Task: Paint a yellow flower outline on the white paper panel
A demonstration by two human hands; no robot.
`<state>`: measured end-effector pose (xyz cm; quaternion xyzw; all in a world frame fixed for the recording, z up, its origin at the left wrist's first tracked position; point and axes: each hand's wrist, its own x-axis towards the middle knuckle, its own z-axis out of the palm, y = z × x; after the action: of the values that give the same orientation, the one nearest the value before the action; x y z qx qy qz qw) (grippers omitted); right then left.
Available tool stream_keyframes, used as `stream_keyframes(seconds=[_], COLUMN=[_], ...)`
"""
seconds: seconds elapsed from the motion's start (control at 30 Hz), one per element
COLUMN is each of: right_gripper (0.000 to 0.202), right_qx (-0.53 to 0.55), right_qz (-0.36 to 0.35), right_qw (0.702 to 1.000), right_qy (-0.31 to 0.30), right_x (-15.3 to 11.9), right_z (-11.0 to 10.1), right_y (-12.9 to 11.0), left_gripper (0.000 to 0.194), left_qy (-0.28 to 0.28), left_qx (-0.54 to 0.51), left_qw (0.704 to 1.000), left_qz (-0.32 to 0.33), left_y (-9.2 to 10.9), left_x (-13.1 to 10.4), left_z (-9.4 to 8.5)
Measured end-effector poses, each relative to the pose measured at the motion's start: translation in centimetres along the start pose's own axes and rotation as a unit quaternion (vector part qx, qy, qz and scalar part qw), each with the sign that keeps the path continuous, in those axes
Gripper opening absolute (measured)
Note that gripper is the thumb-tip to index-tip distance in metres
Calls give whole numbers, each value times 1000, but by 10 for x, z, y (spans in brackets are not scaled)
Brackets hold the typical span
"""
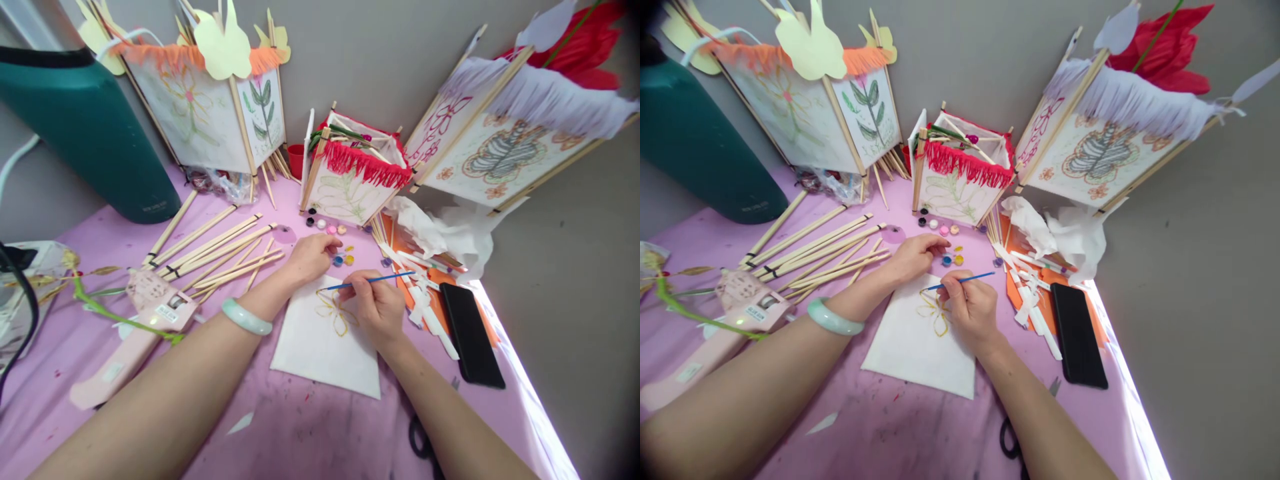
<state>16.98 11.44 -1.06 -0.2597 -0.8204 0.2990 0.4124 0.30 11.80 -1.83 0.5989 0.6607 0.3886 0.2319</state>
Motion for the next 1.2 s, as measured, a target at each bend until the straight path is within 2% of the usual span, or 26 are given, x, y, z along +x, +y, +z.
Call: stream_keyframes(seconds=[0.53, 1.2], right_gripper=[21, 25], right_qx=[4, -51], right_qz=[16, -22], right_qw=[1000, 998], right_qy=[8, 8], right_x=[1, 0], right_z=[-1, -8], right_y=[1, 1], left_gripper=[43, 38], left_qy=[-5, -6], left_qx=[12, 39], left_qw=[1000, 999], left_qz=[1, 1], left_y=[1, 3], left_x=[0, -1], left_z=[0, -3])
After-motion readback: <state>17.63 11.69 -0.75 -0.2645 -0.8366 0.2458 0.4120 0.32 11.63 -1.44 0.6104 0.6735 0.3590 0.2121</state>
